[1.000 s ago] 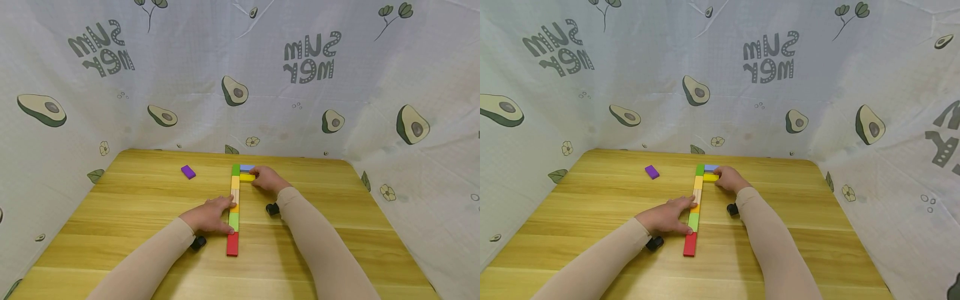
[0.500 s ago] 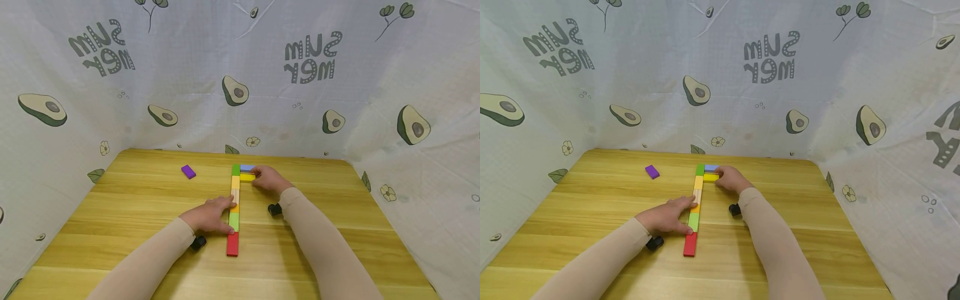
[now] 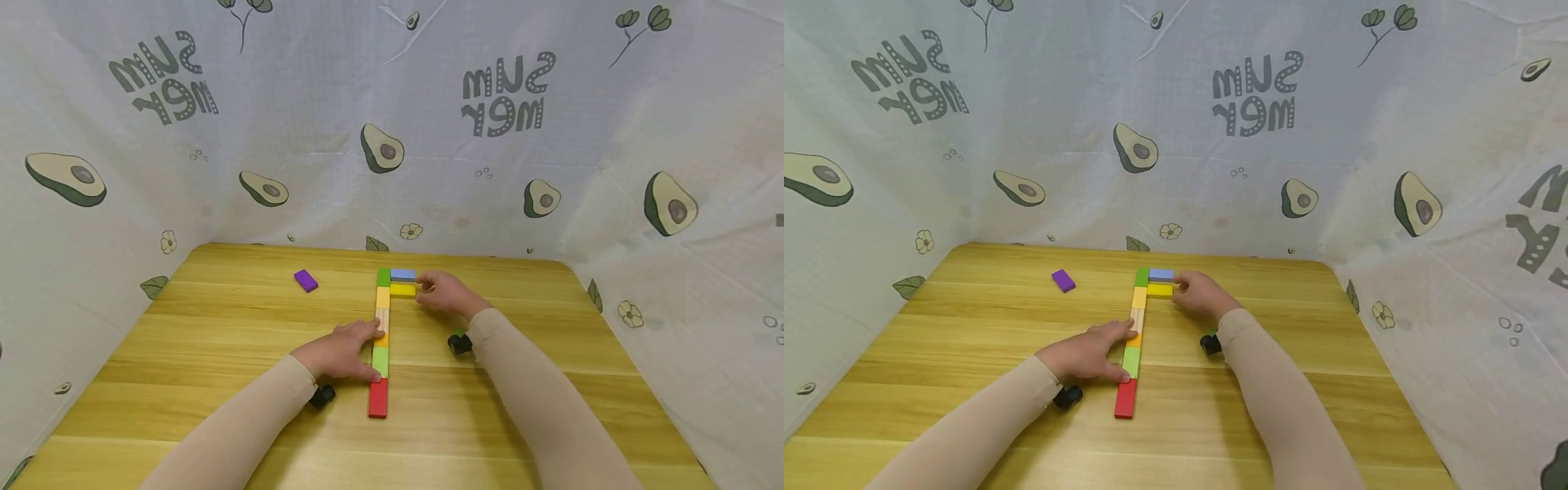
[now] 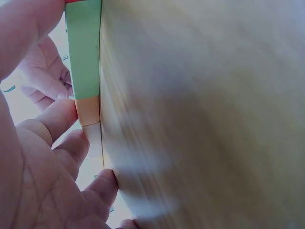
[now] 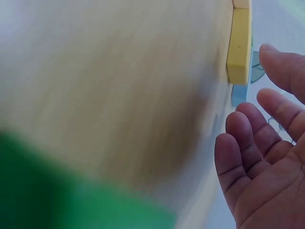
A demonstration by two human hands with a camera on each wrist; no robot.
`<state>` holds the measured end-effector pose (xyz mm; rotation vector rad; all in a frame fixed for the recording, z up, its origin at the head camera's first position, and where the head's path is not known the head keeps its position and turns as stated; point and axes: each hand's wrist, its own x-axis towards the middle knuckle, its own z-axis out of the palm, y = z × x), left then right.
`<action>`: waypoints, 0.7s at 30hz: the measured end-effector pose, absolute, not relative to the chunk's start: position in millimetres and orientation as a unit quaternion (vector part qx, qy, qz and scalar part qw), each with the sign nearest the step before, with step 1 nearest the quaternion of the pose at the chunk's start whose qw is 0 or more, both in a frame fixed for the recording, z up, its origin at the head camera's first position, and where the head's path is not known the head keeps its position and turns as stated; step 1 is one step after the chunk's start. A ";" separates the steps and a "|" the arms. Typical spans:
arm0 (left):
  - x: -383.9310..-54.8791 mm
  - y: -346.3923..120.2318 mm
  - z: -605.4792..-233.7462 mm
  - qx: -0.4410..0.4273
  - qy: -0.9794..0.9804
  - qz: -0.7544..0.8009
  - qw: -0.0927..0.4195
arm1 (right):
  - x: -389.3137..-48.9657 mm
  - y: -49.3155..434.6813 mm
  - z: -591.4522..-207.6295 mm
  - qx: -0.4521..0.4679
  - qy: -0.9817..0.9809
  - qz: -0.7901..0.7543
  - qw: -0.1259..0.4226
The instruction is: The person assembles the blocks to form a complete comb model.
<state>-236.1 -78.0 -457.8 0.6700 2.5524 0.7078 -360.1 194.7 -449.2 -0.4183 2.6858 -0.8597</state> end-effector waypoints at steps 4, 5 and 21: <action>-236.2 -78.0 -458.7 0.241 0.915 0.253 0.204 | -356.0 204.8 -450.8 -0.148 0.933 -0.293 0.149; -236.4 -78.1 -459.0 0.242 0.915 0.252 0.204 | -354.7 207.3 -451.0 -0.150 0.933 -0.292 0.150; -235.7 -77.8 -458.8 0.246 0.913 0.259 0.198 | -345.2 228.5 -458.8 -0.133 0.923 -0.327 0.153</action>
